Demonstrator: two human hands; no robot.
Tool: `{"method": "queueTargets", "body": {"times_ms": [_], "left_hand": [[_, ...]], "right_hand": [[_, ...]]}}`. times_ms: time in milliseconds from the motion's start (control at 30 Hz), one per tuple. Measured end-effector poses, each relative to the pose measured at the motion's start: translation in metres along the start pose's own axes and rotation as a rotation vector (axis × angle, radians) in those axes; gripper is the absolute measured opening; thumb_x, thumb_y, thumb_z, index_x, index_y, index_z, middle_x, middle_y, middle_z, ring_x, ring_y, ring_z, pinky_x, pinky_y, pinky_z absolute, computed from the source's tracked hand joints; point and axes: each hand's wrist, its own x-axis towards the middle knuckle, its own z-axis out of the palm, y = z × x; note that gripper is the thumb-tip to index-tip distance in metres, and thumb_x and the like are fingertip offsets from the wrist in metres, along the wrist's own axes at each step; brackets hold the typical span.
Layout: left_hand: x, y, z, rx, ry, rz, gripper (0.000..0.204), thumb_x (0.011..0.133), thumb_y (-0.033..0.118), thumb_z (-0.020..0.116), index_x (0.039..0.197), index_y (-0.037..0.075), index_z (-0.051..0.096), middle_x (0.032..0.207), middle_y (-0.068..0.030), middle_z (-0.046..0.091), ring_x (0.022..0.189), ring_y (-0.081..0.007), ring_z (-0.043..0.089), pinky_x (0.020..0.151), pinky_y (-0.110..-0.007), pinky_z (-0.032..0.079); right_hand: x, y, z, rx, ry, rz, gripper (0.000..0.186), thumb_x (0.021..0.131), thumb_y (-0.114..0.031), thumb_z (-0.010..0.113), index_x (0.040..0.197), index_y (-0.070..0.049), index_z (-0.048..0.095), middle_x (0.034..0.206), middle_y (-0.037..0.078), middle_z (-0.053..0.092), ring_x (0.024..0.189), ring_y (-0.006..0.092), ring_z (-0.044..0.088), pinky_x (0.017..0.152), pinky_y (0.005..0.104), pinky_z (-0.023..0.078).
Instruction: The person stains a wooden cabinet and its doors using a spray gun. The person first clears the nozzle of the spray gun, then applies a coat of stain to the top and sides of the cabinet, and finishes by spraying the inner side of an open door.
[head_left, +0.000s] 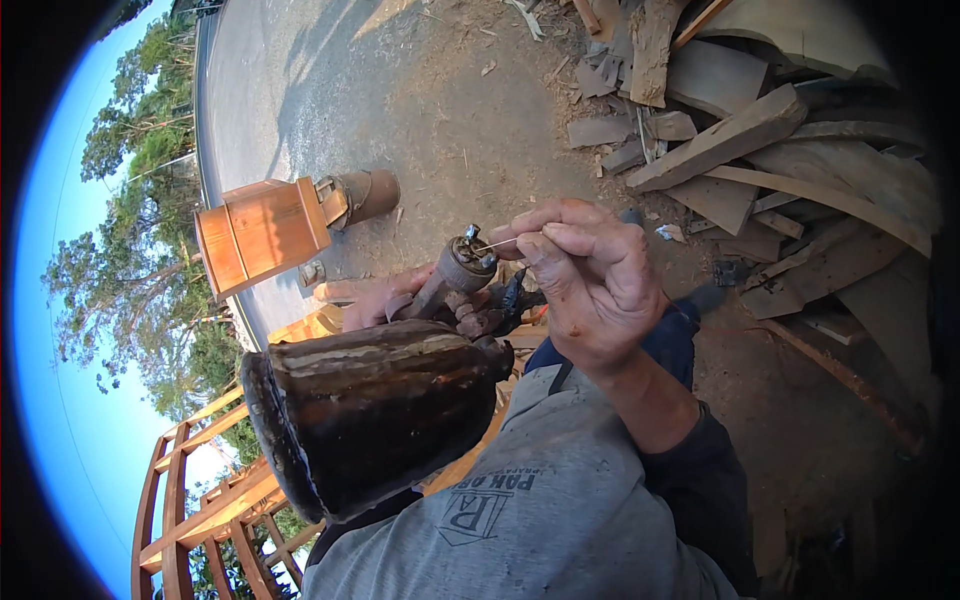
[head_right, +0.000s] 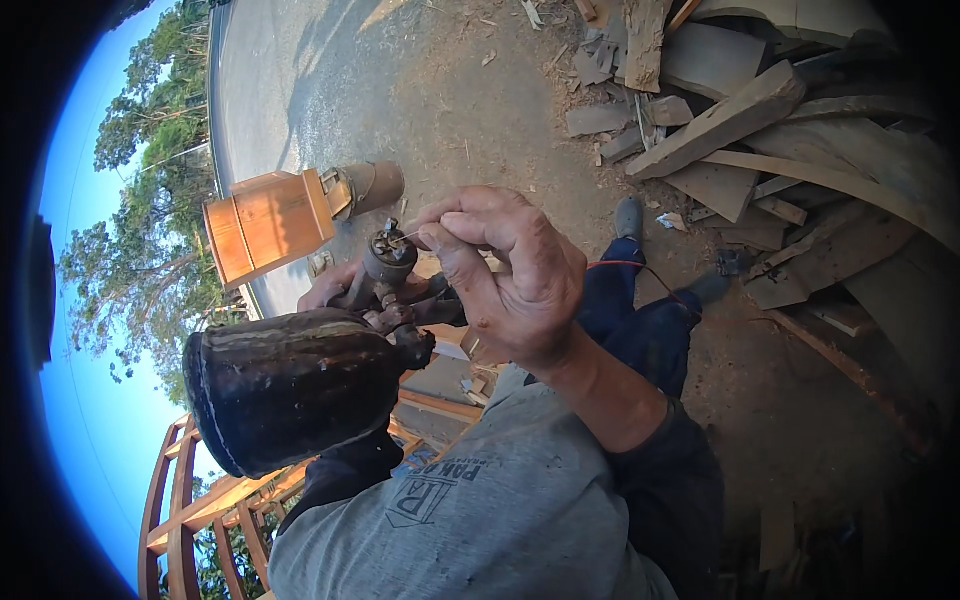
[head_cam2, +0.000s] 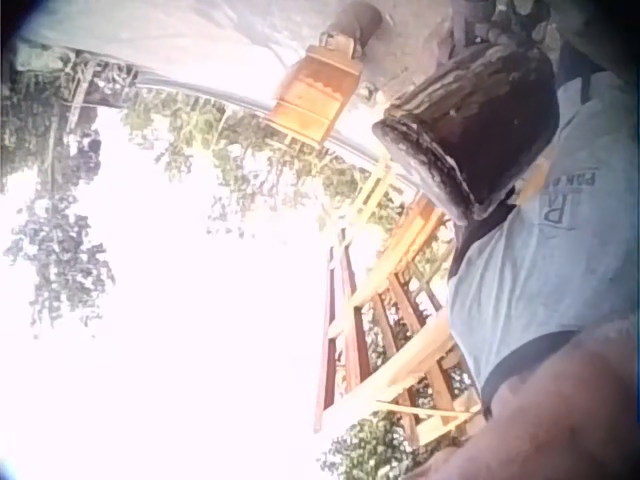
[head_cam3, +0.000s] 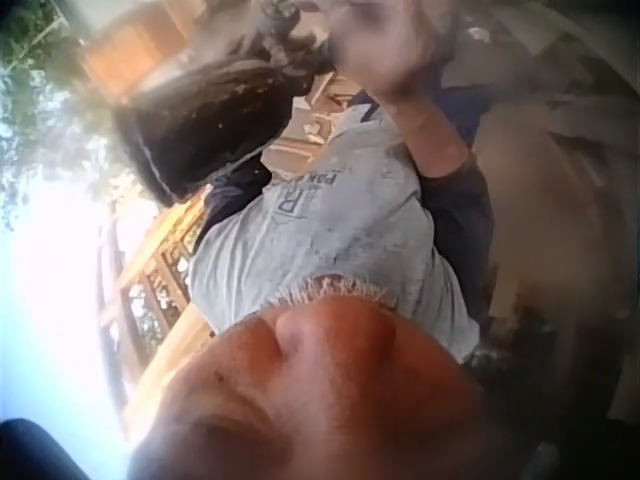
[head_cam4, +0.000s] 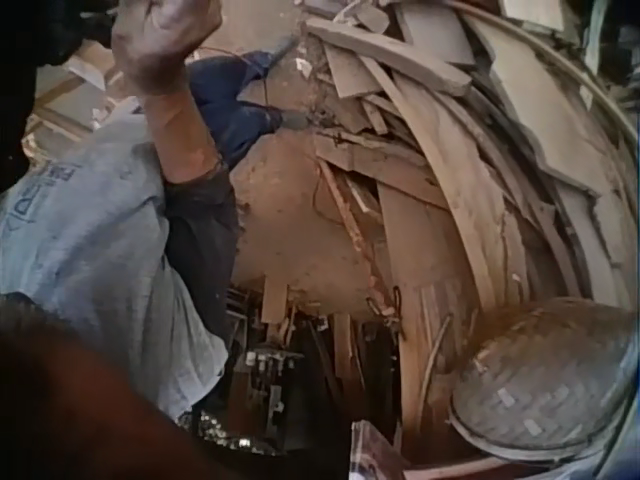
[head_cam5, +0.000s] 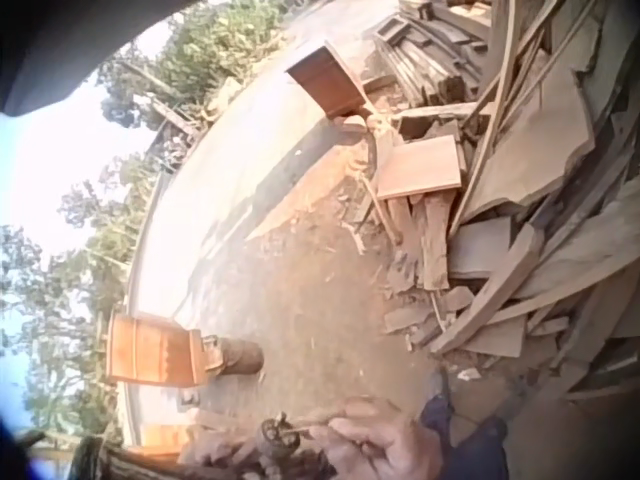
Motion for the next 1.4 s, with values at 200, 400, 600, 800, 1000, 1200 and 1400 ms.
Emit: {"method": "queueTargets", "body": {"times_ms": [200,400,600,800,1000,1200,1400], "left_hand": [[0.005,0.011,-0.003,0.114,0.073,-0.024,0.071,0.089,0.02,0.081,0.146,-0.001,0.045,0.132,-0.0116,0.062,0.118,-0.0164,0.061,0.105,-0.03,0.048],[0.007,0.014,0.0,0.113,0.082,-0.02,0.069,0.088,0.023,0.082,0.145,0.0,0.048,0.127,-0.0111,0.064,0.114,-0.0168,0.063,0.102,-0.03,0.049],[0.011,0.016,0.005,0.142,0.198,0.075,0.052,0.088,0.025,0.081,0.124,-0.005,0.059,0.114,-0.0212,0.071,0.107,-0.0272,0.071,0.093,-0.04,0.06],[0.009,0.015,0.008,-0.06,0.251,0.003,0.056,0.087,0.026,0.081,0.127,-0.005,0.058,0.114,-0.0206,0.071,0.107,-0.0273,0.071,0.094,-0.04,0.059],[0.01,0.014,0.014,-0.134,0.274,0.052,0.054,0.088,0.025,0.08,0.128,-0.005,0.058,0.114,-0.0199,0.071,0.109,-0.0273,0.07,0.094,-0.04,0.059],[0.017,0.021,-0.001,0.066,0.112,-0.054,0.052,0.09,0.026,0.079,0.129,-0.003,0.058,0.116,-0.0169,0.069,0.109,-0.0236,0.068,0.095,-0.037,0.057],[0.018,0.016,-0.016,-0.006,0.048,-0.117,0.057,0.091,0.027,0.079,0.134,-0.001,0.054,0.118,-0.0133,0.065,0.112,-0.0203,0.065,0.1,-0.036,0.051]], "right_hand": [[0.006,0.021,0.012,-0.048,0.009,-0.085,0.031,0.085,0.011,0.074,0.105,-0.002,0.054,0.098,0.019,0.071,0.088,0.0236,0.075,0.073,0.0315,0.062],[-0.004,0.033,0.016,-0.037,0.066,-0.03,0.03,0.084,0.009,0.076,0.105,-0.002,0.058,0.095,0.017,0.07,0.088,0.0239,0.074,0.07,0.0319,0.062],[0.002,0.031,0.007,-0.342,-0.091,-0.097,0.025,0.083,0.005,0.077,0.105,0.0,0.065,0.094,0.013,0.068,0.083,0.023,0.072,0.063,0.0324,0.059],[-0.002,0.03,0.003,-0.355,-0.138,-0.02,0.02,0.086,0.003,0.074,0.104,0.0,0.067,0.093,0.013,0.068,0.082,0.0224,0.071,0.066,0.0322,0.058],[-0.01,0.035,0.011,-0.033,-0.03,0.212,0.015,0.089,0.004,0.071,0.103,0.001,0.067,0.094,0.013,0.069,0.083,0.02,0.07,0.066,0.0311,0.058],[-0.001,0.035,0.01,-0.238,-0.159,0.11,0.014,0.09,0.003,0.07,0.103,0.003,0.066,0.093,0.013,0.067,0.081,0.022,0.071,0.065,0.0316,0.058],[0.004,0.031,0.004,-0.348,-0.267,0.017,0.014,0.09,0.003,0.069,0.104,0.004,0.065,0.091,0.014,0.063,0.076,0.0247,0.069,0.062,0.0343,0.057]]}}
